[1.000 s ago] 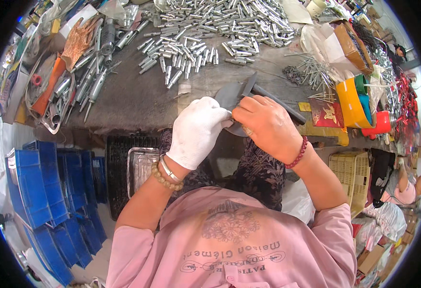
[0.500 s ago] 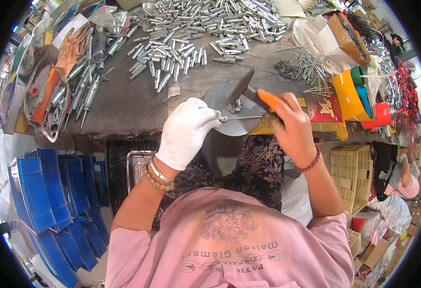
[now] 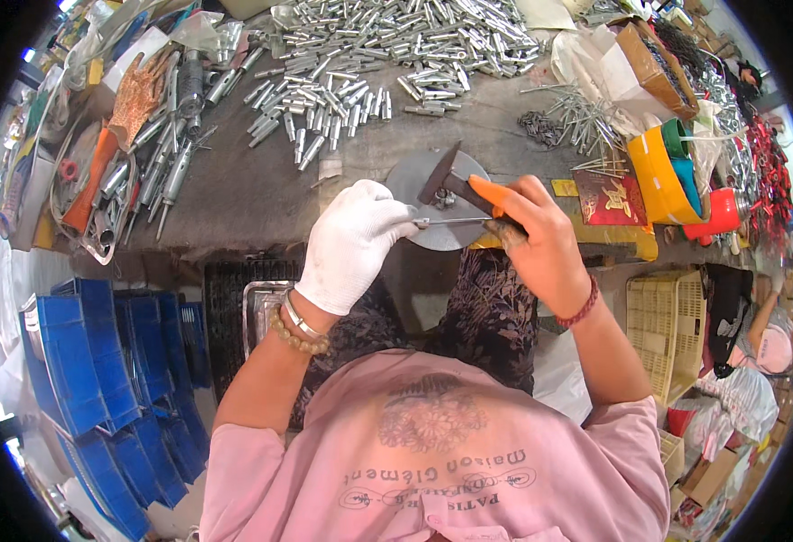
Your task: The person assembles small metal components by securing metal pins onto a small anvil using a hammer.
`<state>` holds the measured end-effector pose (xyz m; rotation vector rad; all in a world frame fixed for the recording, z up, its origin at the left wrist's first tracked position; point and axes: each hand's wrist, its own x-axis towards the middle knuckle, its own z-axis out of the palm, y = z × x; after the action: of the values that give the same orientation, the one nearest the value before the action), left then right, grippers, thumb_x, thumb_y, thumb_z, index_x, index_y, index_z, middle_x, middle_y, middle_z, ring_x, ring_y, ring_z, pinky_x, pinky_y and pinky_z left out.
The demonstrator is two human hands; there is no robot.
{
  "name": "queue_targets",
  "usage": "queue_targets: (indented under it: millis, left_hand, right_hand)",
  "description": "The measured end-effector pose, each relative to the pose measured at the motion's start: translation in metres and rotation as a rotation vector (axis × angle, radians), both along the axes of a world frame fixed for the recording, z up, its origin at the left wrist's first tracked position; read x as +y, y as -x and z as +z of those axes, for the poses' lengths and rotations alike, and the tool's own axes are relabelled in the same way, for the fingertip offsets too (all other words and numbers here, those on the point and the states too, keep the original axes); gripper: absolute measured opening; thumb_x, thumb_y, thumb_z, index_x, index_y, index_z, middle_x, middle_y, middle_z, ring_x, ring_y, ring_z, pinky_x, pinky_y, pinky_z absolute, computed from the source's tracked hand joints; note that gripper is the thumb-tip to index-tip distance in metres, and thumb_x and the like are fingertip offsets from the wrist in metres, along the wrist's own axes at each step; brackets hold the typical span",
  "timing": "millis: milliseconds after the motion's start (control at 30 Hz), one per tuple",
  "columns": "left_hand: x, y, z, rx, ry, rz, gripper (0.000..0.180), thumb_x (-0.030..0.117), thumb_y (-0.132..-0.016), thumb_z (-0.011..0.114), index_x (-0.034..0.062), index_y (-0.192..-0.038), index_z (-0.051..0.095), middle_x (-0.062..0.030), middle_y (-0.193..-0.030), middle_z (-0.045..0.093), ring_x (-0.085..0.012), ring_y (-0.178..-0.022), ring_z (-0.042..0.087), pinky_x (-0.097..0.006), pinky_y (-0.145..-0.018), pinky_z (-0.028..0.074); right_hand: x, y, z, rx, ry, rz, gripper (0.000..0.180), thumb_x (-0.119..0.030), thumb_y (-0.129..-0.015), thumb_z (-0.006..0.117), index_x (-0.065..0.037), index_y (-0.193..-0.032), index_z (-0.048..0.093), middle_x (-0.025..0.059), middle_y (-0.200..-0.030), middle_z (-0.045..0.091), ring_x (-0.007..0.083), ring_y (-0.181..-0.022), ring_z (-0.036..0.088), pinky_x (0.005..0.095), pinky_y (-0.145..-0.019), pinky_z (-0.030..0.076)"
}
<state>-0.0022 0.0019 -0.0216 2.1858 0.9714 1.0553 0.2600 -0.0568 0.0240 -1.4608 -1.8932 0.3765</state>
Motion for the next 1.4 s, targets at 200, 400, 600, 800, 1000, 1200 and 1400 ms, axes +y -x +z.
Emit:
queue_targets:
  millis: [200, 400, 600, 800, 1000, 1200, 1400]
  left_hand:
    - [-0.003, 0.001, -0.002, -0.022, 0.03, 0.005, 0.023, 0.002, -0.083, 0.087, 0.0038, -0.106, 0.082, -0.0087, -0.094, 0.069, -0.027, -0.09, 0.067, -0.037, -0.082, 0.055]
    - [-0.008, 0.0, 0.0, 0.036, -0.055, 0.051, 0.025, 0.004, -0.083, 0.087, 0.0048, -0.108, 0.083, -0.01, -0.098, 0.072, -0.0283, -0.094, 0.068, -0.038, -0.085, 0.055]
    - [-0.046, -0.01, -0.012, -0.125, 0.0, 0.304, 0.046, 0.0, -0.095, 0.077, 0.0058, -0.141, 0.072, -0.0067, -0.109, 0.078, -0.0146, -0.086, 0.068, -0.028, -0.078, 0.055]
    - [-0.063, -0.018, -0.001, -0.46, 0.881, 0.27, 0.068, 0.008, -0.104, 0.069, 0.0082, -0.167, 0.044, -0.0057, -0.098, 0.079, -0.01, -0.072, 0.067, -0.026, -0.065, 0.056]
    - [-0.069, -0.007, 0.006, -0.552, 0.86, 0.28, 0.072, 0.008, -0.1, 0.077, 0.0047, -0.164, 0.044, -0.0047, -0.097, 0.076, -0.004, -0.069, 0.056, -0.021, -0.058, 0.044]
    - [-0.089, 0.063, -0.013, -0.636, 0.765, 0.598, 0.063, 0.007, -0.1, 0.074, 0.0034, -0.158, 0.049, -0.0086, -0.1, 0.077, -0.0036, -0.066, 0.052, -0.021, -0.057, 0.04]
    - [-0.133, 0.188, -0.194, -0.685, 0.962, 1.182, 0.053, 0.007, -0.097, 0.077, -0.0042, -0.147, 0.063, -0.015, -0.13, 0.071, -0.0208, -0.116, 0.067, -0.035, -0.103, 0.053]
  right_hand:
    - [-0.008, 0.009, 0.012, -0.413, -0.007, 0.05, 0.031, -0.004, -0.079, 0.08, -0.01, -0.109, 0.077, 0.0073, -0.112, 0.062, 0.0317, -0.113, 0.062, 0.0473, -0.096, 0.052]
    - [-0.034, 0.029, -0.005, -0.321, 0.074, -0.044, 0.031, -0.011, -0.082, 0.084, -0.01, -0.109, 0.069, 0.0118, -0.086, 0.069, 0.0379, -0.083, 0.071, 0.05, -0.074, 0.056]
    - [-0.04, 0.036, -0.018, 0.389, 0.592, 0.077, 0.021, -0.002, -0.088, 0.076, 0.0, -0.107, 0.067, 0.0141, -0.076, 0.067, 0.0287, -0.066, 0.061, 0.0385, -0.066, 0.051]
    - [-0.05, 0.051, -0.007, 0.601, 0.844, 0.009, 0.024, 0.004, -0.089, 0.071, 0.002, -0.112, 0.065, 0.0083, -0.077, 0.065, 0.0135, -0.071, 0.055, 0.0327, -0.066, 0.048]
    - [-0.052, 0.069, -0.021, 0.463, 0.727, 0.111, 0.03, 0.005, -0.088, 0.074, 0.001, -0.116, 0.065, 0.0096, -0.085, 0.069, 0.0135, -0.078, 0.061, 0.0322, -0.073, 0.052]
    - [-0.027, 0.049, -0.013, 0.726, 0.634, 0.048, 0.035, 0.004, -0.102, 0.064, -0.002, -0.136, 0.065, 0.007, -0.108, 0.075, 0.0083, -0.078, 0.068, 0.0234, -0.069, 0.056]
    - [-0.006, 0.038, -0.032, 0.774, 0.594, 0.02, 0.031, -0.006, -0.109, 0.058, 0.001, -0.138, 0.066, 0.0104, -0.095, 0.074, 0.009, -0.06, 0.061, 0.0224, -0.054, 0.048]
